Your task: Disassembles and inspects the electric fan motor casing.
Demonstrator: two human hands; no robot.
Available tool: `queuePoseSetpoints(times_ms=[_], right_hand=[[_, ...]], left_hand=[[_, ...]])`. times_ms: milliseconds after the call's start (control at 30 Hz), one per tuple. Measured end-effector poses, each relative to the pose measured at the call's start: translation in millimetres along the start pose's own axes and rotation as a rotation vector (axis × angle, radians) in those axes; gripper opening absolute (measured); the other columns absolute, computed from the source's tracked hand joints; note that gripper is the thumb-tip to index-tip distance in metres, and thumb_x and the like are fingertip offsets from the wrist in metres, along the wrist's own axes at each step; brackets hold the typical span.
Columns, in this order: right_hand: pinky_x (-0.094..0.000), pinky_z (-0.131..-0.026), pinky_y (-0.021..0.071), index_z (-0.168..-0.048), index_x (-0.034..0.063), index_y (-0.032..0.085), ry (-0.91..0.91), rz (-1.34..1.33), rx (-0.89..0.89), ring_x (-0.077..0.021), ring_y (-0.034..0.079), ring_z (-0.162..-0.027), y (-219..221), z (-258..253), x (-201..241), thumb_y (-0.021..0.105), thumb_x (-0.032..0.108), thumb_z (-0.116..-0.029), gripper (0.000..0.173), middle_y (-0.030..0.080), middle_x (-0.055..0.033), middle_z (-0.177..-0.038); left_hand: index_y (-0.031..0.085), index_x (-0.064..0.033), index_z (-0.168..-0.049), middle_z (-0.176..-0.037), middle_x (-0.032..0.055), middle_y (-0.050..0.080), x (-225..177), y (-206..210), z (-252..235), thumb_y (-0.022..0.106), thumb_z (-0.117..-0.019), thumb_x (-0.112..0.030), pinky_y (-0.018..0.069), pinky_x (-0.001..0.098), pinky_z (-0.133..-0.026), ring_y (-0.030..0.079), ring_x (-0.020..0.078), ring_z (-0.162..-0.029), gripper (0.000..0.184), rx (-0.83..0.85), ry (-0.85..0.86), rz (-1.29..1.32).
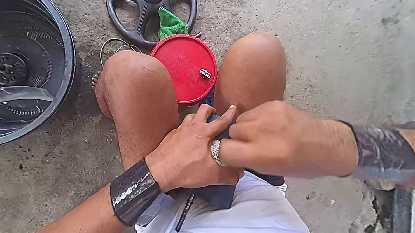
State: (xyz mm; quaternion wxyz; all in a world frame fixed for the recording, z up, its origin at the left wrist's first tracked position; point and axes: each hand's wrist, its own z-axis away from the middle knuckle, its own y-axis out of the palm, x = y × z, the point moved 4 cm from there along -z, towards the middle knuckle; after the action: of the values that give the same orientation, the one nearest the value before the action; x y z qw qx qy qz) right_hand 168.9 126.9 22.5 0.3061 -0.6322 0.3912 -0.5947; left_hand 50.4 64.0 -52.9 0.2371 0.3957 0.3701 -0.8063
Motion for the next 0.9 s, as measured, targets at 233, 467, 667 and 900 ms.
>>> queuePoseSetpoints(times_ms=[233, 467, 667, 900], right_hand=[[-0.0304, -0.044, 0.0433, -0.087, 0.0115, 0.065, 0.056, -0.086, -0.023, -0.0134, 0.055, -0.053, 0, 1, -3, 0.06, 0.009, -0.0939, 0.009, 0.055, 0.0009, -0.061], [-0.0283, -0.05, 0.0428, -0.096, 0.0087, 0.064, 0.013, -0.161, -0.102, -0.0144, 0.054, -0.057, -5, 8, -20, 0.06, 0.011, -0.0986, 0.005, 0.056, -0.003, -0.066], [-0.0182, -0.081, 0.0545, -0.13, 0.0084, 0.067, 0.247, -0.538, -0.014, -0.0053, 0.062, -0.094, -4, 62, -50, 0.076, 0.033, -0.0935, 0.045, 0.066, -0.0032, -0.103], [-0.0266, -0.089, 0.0529, -0.107, 0.0094, 0.078, 0.262, -0.414, -0.225, -0.0146, 0.064, -0.1, 17, 64, -30, 0.071, 0.014, -0.0969, 0.013, 0.07, -0.0072, -0.098]], left_hand=[[0.046, -0.0356, -0.151, -0.14, 0.0028, 0.05, 2, 4, 2, 0.074, -0.0691, -0.073, 0.0528, 0.0442, -0.088, 0.055, 0.0198, -0.118, 0.094, -0.022, 0.012, 0.02], [0.031, -0.0348, -0.161, -0.147, 0.008, 0.046, 0, -14, -3, 0.074, -0.069, -0.071, 0.0529, 0.0491, -0.087, 0.052, 0.0273, -0.125, 0.107, -0.082, 0.05, -0.027], [0.034, -0.0391, -0.159, -0.147, 0.0056, 0.048, -7, 1, 8, 0.07, -0.0685, -0.075, 0.0535, 0.0449, -0.08, 0.051, 0.0274, -0.127, 0.103, -0.16, 0.022, -0.075], [0.038, -0.036, -0.158, -0.148, 0.0061, 0.049, -8, 3, 9, 0.068, -0.0697, -0.076, 0.0548, 0.0438, -0.076, 0.049, 0.0304, -0.131, 0.101, -0.216, 0.036, -0.138]])
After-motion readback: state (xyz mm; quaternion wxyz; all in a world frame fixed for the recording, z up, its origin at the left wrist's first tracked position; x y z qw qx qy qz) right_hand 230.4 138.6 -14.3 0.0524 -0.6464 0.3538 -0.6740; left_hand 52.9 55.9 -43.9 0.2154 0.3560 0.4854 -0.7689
